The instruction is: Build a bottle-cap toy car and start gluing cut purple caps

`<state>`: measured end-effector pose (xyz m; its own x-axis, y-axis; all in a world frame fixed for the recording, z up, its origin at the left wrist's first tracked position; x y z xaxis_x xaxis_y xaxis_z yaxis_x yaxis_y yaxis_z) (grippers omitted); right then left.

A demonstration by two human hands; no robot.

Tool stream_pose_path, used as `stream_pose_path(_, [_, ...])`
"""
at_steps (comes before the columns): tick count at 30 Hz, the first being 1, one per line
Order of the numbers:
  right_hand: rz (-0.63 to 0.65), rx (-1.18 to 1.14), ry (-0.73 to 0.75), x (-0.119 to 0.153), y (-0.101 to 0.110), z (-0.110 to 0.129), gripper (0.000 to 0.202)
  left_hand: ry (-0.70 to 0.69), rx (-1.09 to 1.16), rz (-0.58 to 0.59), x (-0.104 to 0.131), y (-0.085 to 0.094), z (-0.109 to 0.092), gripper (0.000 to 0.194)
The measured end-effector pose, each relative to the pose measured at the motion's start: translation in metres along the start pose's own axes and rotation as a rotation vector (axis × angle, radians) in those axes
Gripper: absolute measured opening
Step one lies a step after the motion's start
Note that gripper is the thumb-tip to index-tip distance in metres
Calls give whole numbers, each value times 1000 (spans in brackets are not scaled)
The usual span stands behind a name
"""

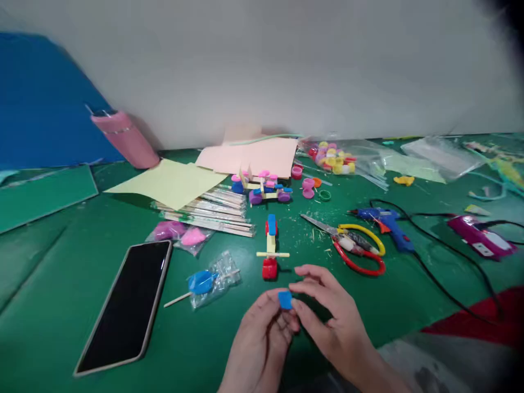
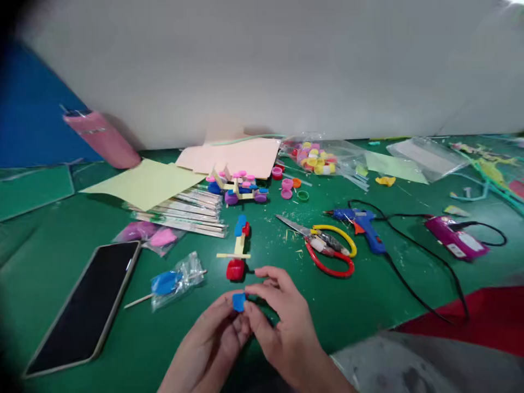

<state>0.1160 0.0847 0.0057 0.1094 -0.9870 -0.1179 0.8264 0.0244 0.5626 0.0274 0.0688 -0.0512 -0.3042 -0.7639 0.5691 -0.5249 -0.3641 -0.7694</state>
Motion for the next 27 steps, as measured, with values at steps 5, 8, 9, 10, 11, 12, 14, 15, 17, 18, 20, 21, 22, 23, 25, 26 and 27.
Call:
stream_pose_path(5, [32, -105, -26, -2, -1, -4, 18, 36, 5, 29, 2, 0, 3, 20])
stream_pose_path(8, [49, -171, -46, -4, -3, -7, 17, 41, 10, 23, 3, 1, 2, 18])
stream_pose_path(9, [55, -184, -49, -4, -4, -7, 17, 42, 13, 18, 2, 1, 2, 18])
stream_pose_path(10, [57, -193, -49, -4, -4, -7, 17, 43, 19, 11, 2, 1, 2, 19])
stream_pose_path(11, [58, -196, -48, -4, -5, -7, 17, 45, 27, 4, 2, 2, 2, 19])
stream_pose_path(12, [57, -194, -44, -5, -5, -7, 17, 49, 36, -5, 1, 2, 3, 20])
stream_pose_path(14, [51, -180, -36, -5, -4, -5, 17, 59, 54, -23, -1, 4, 4, 20])
stream_pose_path(15, [47, -173, -32, -6, -4, -4, 17, 64, 62, -30, -1, 4, 5, 20])
stream_pose_path(17, [41, -162, -20, -6, -3, -2, 16, 77, 72, -37, -2, 5, 6, 19])
stream_pose_path(18, [39, -159, -16, -7, -3, -2, 15, 84, 74, -39, -2, 6, 6, 18])
stream_pose_path(20, [34, -159, -2, -7, -2, 0, 15, 99, 84, -55, -3, 8, 6, 15])
stream_pose_path(21, [33, -159, 4, -7, -2, 1, 15, 107, 90, -64, -3, 10, 6, 12])
stream_pose_path(22, [33, -162, 7, -7, -2, 1, 15, 114, 94, -70, -3, 11, 6, 10])
stream_pose_path(23, [34, -165, 10, -7, -2, 2, 15, 119, 92, -66, -3, 11, 6, 8])
stream_pose_path(25, [41, -173, 9, -8, -1, 3, 15, 126, 77, -35, -4, 10, 6, 8])
stream_pose_path(26, [41, -176, 9, -8, -1, 4, 15, 127, 69, -16, -4, 9, 7, 9])
stream_pose_path(27, [40, -178, 11, -9, 0, 5, 15, 126, 67, -2, -5, 8, 7, 9])
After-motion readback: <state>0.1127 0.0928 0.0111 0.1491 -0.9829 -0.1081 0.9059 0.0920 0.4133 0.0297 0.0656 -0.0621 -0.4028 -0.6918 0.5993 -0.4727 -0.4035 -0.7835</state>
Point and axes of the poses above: each hand's wrist, its own x-axis away from the middle knuckle, its own y-axis out of the back of the hand, z = x × y, the point moved 9 cm from there along -x, towards the middle knuckle, and after that the axes turned 6 degrees about x, right-handed, at the moved point
